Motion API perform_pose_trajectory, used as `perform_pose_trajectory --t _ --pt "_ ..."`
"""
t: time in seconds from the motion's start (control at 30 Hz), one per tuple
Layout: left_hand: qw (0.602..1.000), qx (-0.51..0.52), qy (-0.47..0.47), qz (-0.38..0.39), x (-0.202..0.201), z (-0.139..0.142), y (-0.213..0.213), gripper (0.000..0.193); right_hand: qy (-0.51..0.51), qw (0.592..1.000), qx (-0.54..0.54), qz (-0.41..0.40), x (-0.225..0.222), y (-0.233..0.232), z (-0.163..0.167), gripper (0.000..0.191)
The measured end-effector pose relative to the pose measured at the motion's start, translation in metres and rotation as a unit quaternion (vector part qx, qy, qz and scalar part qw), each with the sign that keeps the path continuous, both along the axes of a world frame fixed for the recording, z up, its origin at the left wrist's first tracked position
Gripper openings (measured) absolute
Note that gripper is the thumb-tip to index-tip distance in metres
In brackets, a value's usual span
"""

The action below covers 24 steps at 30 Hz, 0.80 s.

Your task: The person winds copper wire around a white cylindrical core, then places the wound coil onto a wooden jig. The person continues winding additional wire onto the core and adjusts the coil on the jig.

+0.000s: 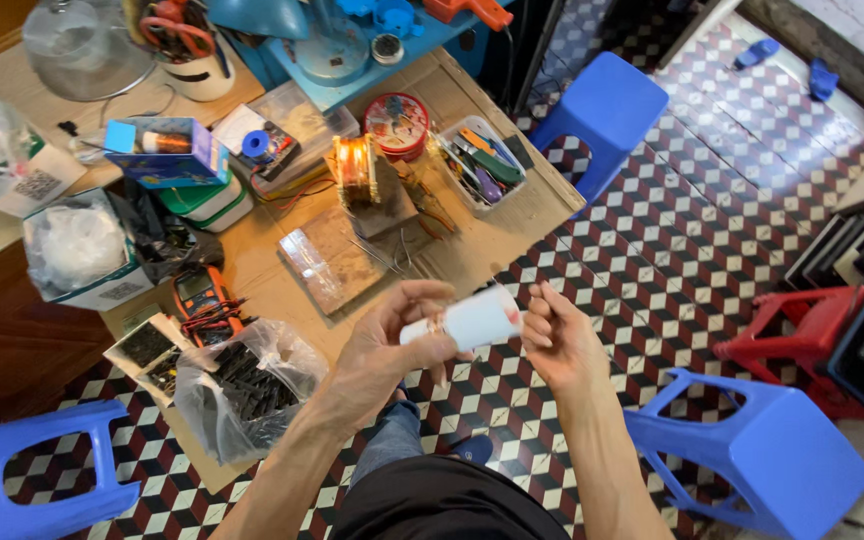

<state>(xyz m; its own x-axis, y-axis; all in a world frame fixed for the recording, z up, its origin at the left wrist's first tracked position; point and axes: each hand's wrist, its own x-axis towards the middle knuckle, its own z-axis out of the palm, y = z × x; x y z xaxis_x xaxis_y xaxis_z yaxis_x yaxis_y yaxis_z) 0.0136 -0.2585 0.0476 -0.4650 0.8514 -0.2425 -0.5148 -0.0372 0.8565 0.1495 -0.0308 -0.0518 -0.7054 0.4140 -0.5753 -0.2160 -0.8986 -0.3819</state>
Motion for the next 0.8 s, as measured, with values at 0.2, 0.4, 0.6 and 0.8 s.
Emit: perform_pose_trajectory --t 0.2,0.4,0.6,0.8 --pt "0.982 -0.018 0.086 -0.165 0.033 0.006 0.003 0.038 -0.037 0.99 0.125 0.046 -0.025 0.031 0.022 0.017" --pt "0.964 -0.108 0.174 -0.171 0.042 -0.005 0.009 0.033 0.017 0.966 0.254 0.041 -0.031 0.017 0.089 0.019" --pt "0.935 -0.239 0.247 0.091 0.023 -0.036 0.041 0.033 -0.031 0.953 0.3 -0.009 0.001 -0.04 0.11 0.022" --pt "0.95 -0.001 -0.011 0.312 0.016 -0.032 0.07 0.039 -0.028 0.995 0.055 -0.073 0.004 -0.071 0.056 0.019"
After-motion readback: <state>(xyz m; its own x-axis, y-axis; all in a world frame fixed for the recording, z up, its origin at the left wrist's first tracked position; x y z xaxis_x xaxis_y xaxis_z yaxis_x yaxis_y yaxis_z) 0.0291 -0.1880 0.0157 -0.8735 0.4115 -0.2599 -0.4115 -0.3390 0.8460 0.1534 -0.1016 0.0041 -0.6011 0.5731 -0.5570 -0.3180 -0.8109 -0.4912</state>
